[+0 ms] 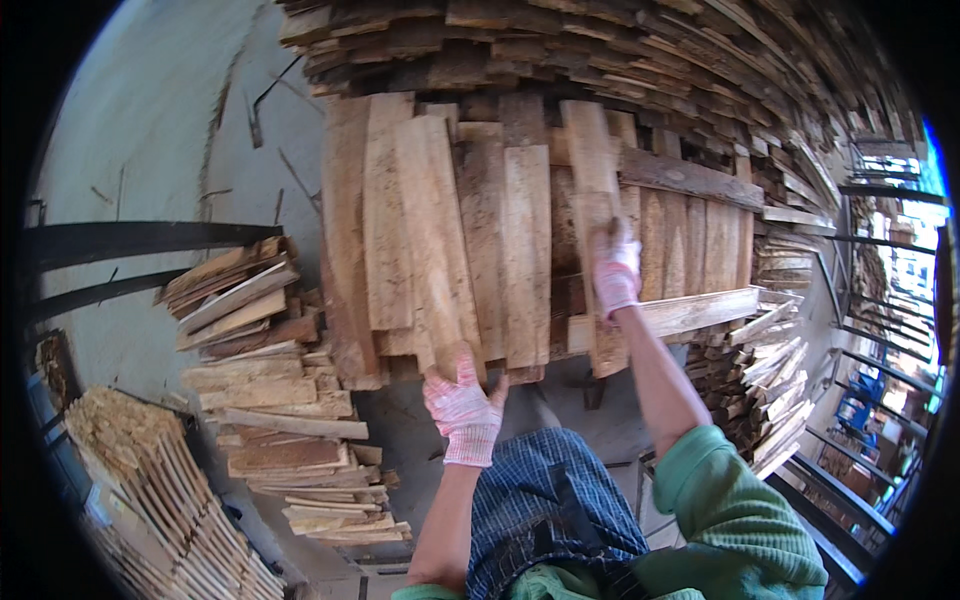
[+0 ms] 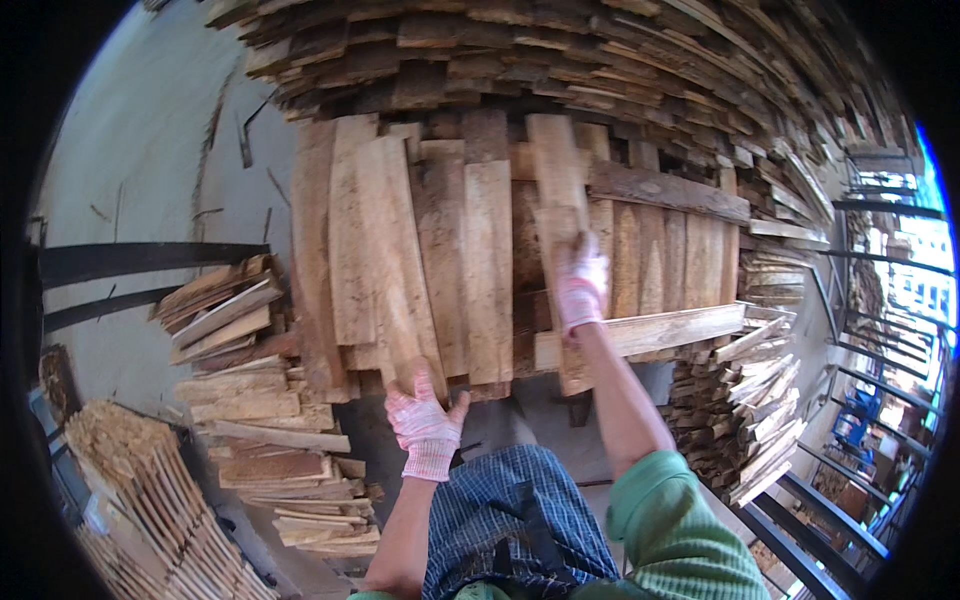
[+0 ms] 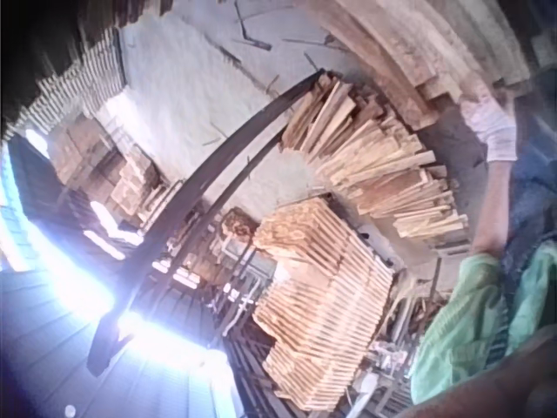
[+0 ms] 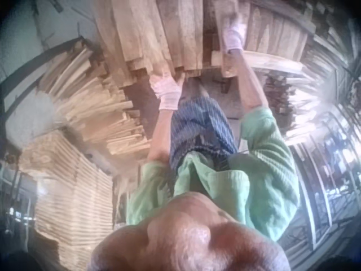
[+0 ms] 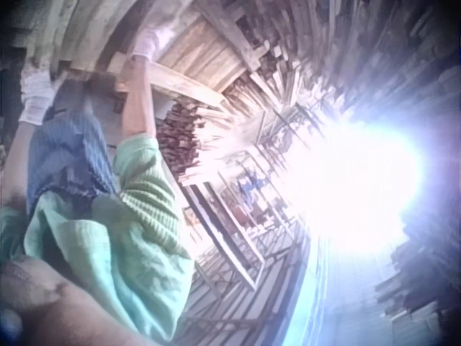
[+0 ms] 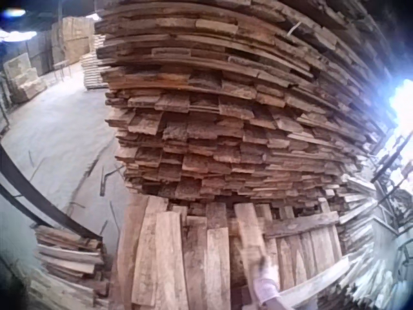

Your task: The person picks up wood planks from a horizontal stack and places them onto a separate vertical pile by hand, repeating this process to build the stack.

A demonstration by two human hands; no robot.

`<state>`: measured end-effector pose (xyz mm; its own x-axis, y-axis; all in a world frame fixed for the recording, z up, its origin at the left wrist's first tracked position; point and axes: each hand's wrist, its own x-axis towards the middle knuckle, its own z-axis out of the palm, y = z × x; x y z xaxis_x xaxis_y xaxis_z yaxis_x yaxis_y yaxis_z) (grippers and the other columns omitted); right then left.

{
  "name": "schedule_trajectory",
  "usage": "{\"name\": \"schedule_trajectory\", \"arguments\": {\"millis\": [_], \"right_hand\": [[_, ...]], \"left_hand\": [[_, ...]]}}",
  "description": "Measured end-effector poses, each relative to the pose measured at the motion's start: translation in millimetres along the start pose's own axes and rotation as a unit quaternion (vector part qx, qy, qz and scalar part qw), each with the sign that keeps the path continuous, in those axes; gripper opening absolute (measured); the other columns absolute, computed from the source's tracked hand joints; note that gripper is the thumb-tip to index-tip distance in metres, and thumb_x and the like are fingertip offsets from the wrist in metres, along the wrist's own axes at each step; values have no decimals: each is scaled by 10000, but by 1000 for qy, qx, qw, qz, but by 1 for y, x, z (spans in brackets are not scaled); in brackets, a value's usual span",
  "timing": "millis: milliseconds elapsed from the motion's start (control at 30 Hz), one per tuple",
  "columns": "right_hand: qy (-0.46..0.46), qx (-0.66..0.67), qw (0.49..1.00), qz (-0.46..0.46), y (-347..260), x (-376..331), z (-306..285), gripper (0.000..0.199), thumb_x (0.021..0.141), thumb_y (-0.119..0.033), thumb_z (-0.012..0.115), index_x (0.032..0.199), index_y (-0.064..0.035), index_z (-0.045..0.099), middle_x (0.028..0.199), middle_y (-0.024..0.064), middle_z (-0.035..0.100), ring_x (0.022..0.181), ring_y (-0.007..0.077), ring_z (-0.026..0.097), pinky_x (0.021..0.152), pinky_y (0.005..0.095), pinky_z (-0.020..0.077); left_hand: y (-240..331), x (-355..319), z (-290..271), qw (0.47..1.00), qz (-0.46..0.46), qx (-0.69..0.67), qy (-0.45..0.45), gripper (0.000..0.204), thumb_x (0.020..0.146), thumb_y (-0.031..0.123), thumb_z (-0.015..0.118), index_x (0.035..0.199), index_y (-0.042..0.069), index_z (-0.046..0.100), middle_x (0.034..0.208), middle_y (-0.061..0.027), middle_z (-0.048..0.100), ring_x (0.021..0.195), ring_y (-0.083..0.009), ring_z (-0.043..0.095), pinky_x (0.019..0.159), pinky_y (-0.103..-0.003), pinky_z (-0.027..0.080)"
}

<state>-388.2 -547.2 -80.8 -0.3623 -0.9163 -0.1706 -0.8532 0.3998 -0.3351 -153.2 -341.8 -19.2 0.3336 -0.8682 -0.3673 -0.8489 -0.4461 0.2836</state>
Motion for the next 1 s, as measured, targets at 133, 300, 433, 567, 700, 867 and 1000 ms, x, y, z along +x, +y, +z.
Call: {"name": "schedule_trajectory", "arguments": {"millis": [133, 300, 433, 567, 700, 867, 1000], "right_hand": [[-86, -34, 994, 50, -58, -27, 20, 718, 1010, -409, 486, 1543, -11, 215, 1304, 379, 501, 1140, 532, 575, 933, 518, 516], [-156, 4, 988, 3, -30, -6, 1, 765, 988, -439, 550, 1552, -33, 232, 1419, 345, 444, 1255, 504, 517, 1009, 513, 482], [-36, 98, 987, -120, -43, -20, -36, 745, 957, -331, 666, 1542, -66, 288, 1352, 245, 529, 1150, 410, 608, 983, 482, 514], [-354, 626, 677, 157, -72, -56, -101, 838, 853, -501, 763, 1434, -8, 416, 1221, 203, 653, 963, 258, 713, 790, 369, 619], [-218, 529, 816, 82, -13, -15, -88, 944, 837, -392, 789, 1570, -104, 268, 1292, 182, 631, 1136, 266, 647, 978, 416, 549], [-160, 112, 976, 101, 15, 59, -56, 1035, 868, -429, 743, 1628, -257, 62, 1555, 382, 240, 1346, 430, 478, 1105, 474, 445], [-128, 2, 991, -31, -18, 44, 4, 924, 954, -580, 559, 1627, -192, 59, 1474, 423, 336, 1254, 505, 526, 1072, 489, 444]], "left_hand": [[7, 4, 21, 999, -31, -13, 23, 932, 747, 375, 821, 1531, 267, 329, 1319, -355, 404, 1133, -520, 479, 958, -603, 424], [23, -4, -13, 998, -27, -57, 27, 915, 745, 284, 825, 1535, 205, 371, 1329, -346, 408, 1185, -466, 515, 991, -537, 471], [54, -39, -49, 913, 37, -403, -44, 922, 767, 113, 813, 1535, 109, 303, 1305, -238, 458, 1114, -327, 582, 955, -431, 531], [94, -51, -48, 846, 186, -486, -119, 933, 815, 139, 814, 1548, 44, 245, 1291, -163, 463, 1151, -274, 544, 959, -392, 517], [95, -21, -42, 867, 274, -364, -200, 950, 835, 443, 802, 1533, 28, 309, 1437, -249, 378, 1330, -394, 422, 1104, -483, 407], [-1, 105, -91, 983, -75, -162, 48, 922, 943, 655, 532, 1537, -10, 296, 1593, -280, 239, 1446, -412, 299, 1200, -506, 267], [-198, 150, -28, 982, -75, -161, 61, 730, 1020, 528, 474, 1476, -35, 387, 1471, -252, 474, 1372, -382, 439, 1162, -429, 331]]}}
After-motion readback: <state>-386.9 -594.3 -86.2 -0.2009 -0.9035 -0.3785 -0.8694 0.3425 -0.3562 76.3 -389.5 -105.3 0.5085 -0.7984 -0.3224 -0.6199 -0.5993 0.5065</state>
